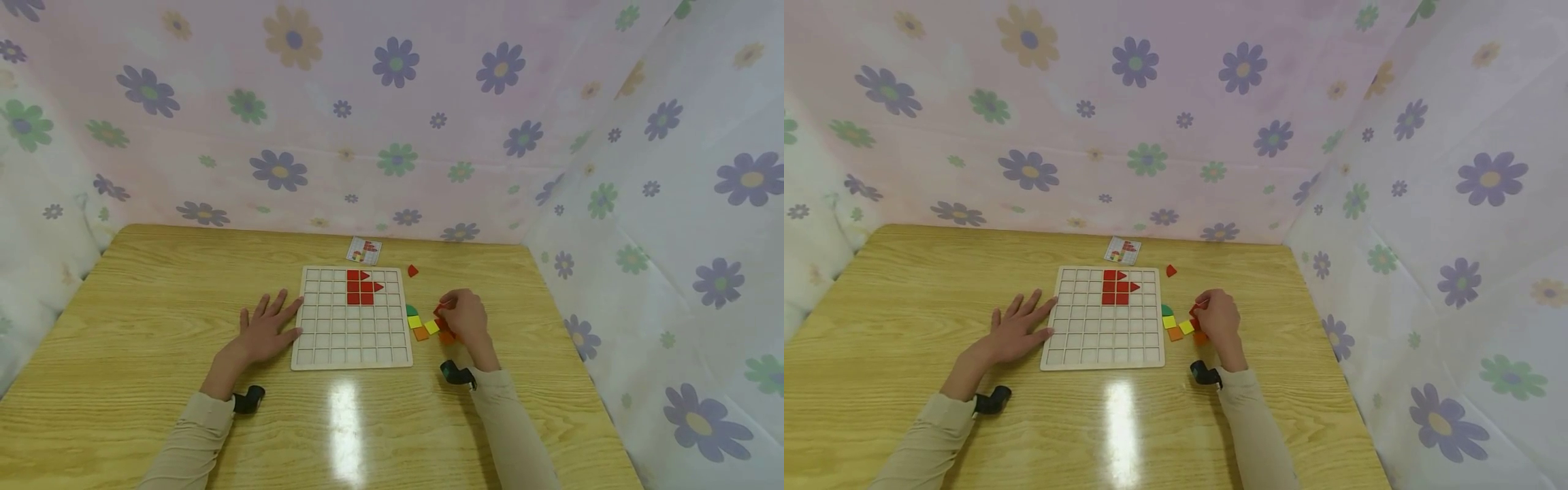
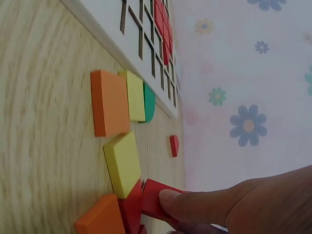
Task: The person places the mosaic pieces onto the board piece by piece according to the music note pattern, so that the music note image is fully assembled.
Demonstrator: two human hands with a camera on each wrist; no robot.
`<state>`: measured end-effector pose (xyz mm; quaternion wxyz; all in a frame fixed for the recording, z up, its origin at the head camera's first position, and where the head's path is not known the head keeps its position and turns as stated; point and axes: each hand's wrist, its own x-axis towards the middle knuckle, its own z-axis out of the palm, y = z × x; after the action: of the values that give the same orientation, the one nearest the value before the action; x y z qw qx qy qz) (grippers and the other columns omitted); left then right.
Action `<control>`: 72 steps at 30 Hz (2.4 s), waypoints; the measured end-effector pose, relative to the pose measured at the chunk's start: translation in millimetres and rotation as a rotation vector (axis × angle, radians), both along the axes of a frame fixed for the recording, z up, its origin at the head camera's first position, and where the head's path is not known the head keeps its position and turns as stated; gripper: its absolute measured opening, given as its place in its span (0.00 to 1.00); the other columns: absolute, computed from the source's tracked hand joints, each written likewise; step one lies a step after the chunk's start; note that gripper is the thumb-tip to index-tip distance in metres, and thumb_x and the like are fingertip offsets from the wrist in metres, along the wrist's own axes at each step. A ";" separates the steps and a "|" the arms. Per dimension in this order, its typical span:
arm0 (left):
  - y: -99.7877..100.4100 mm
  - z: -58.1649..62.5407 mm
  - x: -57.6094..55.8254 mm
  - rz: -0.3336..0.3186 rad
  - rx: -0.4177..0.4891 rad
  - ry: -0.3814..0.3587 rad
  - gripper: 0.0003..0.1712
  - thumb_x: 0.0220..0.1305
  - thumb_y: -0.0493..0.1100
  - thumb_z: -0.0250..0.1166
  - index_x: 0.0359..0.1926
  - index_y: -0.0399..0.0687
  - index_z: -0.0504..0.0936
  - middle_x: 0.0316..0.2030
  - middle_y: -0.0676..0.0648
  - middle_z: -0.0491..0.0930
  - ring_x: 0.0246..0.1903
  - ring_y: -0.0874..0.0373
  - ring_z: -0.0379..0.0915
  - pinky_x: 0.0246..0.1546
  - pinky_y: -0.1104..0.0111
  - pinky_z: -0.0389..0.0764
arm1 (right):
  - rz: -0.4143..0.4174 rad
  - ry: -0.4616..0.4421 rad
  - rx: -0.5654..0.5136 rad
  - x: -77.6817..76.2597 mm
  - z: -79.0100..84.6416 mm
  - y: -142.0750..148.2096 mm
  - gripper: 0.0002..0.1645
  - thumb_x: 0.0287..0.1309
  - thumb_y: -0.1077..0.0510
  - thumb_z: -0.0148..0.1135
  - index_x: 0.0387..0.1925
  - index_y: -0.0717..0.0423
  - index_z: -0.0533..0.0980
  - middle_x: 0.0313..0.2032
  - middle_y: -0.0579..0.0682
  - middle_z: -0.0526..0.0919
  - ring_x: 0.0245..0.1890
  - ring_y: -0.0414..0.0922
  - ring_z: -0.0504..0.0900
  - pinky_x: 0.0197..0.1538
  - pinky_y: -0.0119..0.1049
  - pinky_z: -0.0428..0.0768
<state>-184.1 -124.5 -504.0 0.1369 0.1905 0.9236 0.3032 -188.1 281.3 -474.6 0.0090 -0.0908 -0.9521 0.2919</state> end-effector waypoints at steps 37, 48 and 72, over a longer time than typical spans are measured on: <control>-0.2 2.3 1.2 -0.002 -0.002 -0.004 0.38 0.78 0.54 0.55 0.80 0.46 0.55 0.80 0.32 0.39 0.77 0.27 0.25 0.65 0.25 0.25 | 0.293 0.047 -0.392 0.8 -31.2 -50.3 0.04 0.61 0.61 0.72 0.37 0.58 0.87 0.34 0.50 0.89 0.29 0.42 0.79 0.34 0.32 0.78; 1.5 7.3 2.4 0.002 0.003 -0.015 0.38 0.78 0.52 0.56 0.80 0.45 0.55 0.80 0.32 0.40 0.77 0.27 0.25 0.65 0.26 0.25 | 0.261 0.092 -0.345 -12.2 -30.1 -58.3 0.04 0.61 0.63 0.72 0.37 0.61 0.87 0.33 0.54 0.88 0.28 0.41 0.77 0.33 0.31 0.75; 0.6 3.9 0.0 -0.002 -0.014 -0.018 0.38 0.78 0.53 0.55 0.80 0.46 0.55 0.80 0.33 0.39 0.77 0.27 0.25 0.66 0.26 0.24 | 0.230 0.221 -0.394 -35.3 -36.8 -71.3 0.06 0.60 0.64 0.72 0.38 0.63 0.87 0.34 0.58 0.88 0.30 0.44 0.81 0.34 0.30 0.75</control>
<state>-184.0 -123.9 -500.1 0.1469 0.1875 0.9243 0.2983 -223.4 210.0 -511.4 0.0619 0.0503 -0.8742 0.4789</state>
